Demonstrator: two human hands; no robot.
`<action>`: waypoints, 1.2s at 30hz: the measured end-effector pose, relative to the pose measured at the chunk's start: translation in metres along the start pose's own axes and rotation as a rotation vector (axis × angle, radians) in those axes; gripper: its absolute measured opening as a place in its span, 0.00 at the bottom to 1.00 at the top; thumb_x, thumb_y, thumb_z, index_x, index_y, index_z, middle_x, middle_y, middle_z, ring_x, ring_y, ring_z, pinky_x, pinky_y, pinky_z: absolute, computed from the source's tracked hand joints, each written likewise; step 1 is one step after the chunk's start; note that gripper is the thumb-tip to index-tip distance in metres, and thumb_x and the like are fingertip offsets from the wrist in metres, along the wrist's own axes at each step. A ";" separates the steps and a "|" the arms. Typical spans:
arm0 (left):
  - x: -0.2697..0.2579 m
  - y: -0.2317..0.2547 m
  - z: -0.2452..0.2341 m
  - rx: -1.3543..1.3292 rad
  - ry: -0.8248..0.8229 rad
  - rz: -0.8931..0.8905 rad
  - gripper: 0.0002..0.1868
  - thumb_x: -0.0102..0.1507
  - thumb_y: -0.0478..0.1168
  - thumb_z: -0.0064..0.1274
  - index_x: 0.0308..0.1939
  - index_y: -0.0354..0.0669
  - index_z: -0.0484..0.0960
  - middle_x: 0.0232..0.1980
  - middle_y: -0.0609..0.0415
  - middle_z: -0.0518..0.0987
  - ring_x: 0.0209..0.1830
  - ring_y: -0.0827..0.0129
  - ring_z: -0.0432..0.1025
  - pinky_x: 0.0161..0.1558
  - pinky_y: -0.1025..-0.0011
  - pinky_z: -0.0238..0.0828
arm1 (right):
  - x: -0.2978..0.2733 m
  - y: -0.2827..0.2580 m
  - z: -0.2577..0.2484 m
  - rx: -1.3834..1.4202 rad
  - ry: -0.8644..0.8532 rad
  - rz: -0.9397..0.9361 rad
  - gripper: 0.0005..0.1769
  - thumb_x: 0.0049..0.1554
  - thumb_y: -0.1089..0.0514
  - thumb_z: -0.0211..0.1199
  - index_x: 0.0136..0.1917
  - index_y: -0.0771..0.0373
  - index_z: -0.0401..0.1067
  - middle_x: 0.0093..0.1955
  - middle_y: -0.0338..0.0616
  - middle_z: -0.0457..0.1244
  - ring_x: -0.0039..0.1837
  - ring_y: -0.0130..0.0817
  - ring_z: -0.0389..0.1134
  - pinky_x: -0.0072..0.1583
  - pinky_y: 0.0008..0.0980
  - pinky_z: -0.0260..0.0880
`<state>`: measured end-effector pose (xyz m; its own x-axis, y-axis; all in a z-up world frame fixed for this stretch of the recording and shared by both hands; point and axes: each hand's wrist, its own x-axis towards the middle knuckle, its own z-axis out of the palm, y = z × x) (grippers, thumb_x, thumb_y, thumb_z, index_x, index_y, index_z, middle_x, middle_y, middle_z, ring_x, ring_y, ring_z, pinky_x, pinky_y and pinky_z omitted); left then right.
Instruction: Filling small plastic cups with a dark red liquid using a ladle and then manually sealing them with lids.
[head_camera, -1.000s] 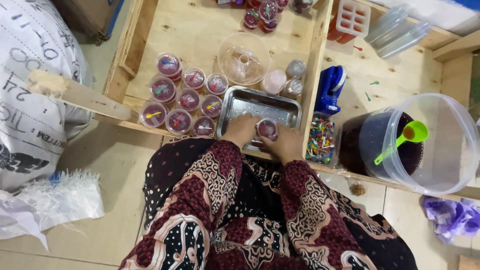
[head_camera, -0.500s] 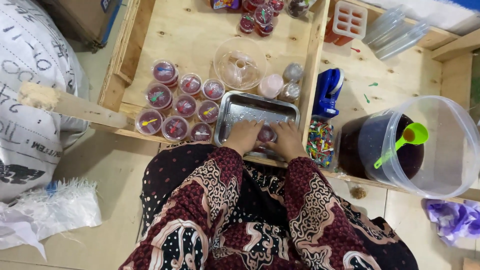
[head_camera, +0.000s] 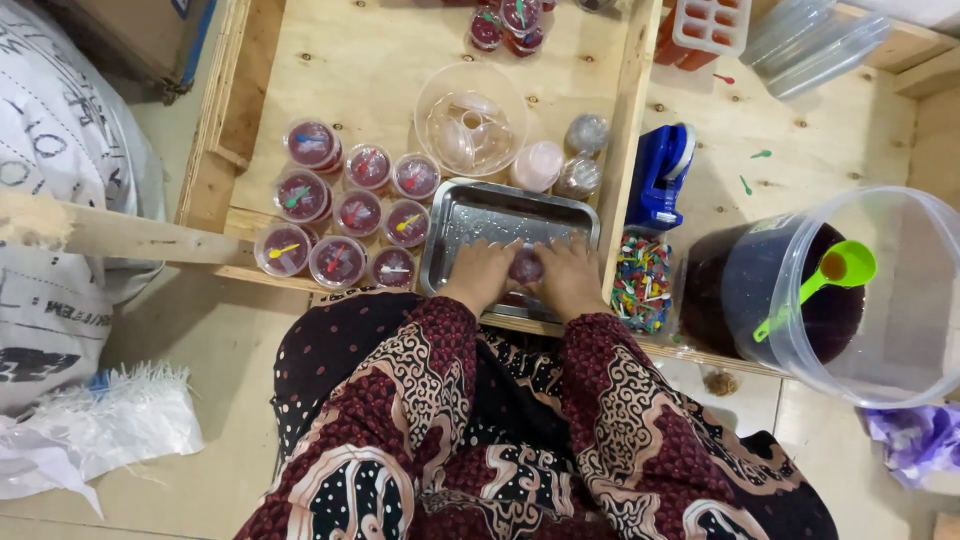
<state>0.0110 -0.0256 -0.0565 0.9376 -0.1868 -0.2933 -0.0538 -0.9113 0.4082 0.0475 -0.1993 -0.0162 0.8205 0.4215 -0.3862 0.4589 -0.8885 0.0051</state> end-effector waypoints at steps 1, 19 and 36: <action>-0.001 0.001 -0.003 0.002 0.009 0.003 0.44 0.56 0.61 0.64 0.73 0.54 0.68 0.50 0.51 0.83 0.53 0.50 0.75 0.52 0.51 0.69 | 0.001 0.001 0.003 -0.004 0.008 0.001 0.40 0.49 0.35 0.70 0.73 0.44 0.69 0.72 0.40 0.62 0.82 0.53 0.47 0.74 0.62 0.52; -0.032 0.011 -0.046 -0.095 0.051 0.040 0.35 0.58 0.46 0.63 0.68 0.49 0.73 0.58 0.45 0.78 0.58 0.47 0.74 0.58 0.50 0.68 | -0.020 0.012 0.032 0.189 0.200 0.106 0.44 0.49 0.34 0.71 0.74 0.50 0.68 0.71 0.46 0.62 0.78 0.51 0.55 0.77 0.53 0.54; -0.008 0.007 -0.007 0.045 0.026 0.073 0.47 0.55 0.60 0.65 0.73 0.48 0.67 0.54 0.50 0.80 0.55 0.51 0.74 0.51 0.53 0.71 | -0.010 0.003 -0.006 -0.016 0.013 -0.022 0.44 0.47 0.37 0.74 0.74 0.44 0.67 0.75 0.46 0.58 0.81 0.60 0.47 0.73 0.64 0.51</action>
<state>0.0060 -0.0282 -0.0449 0.9391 -0.2446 -0.2415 -0.1376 -0.9113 0.3881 0.0423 -0.2051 -0.0070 0.8146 0.4433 -0.3742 0.4820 -0.8761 0.0114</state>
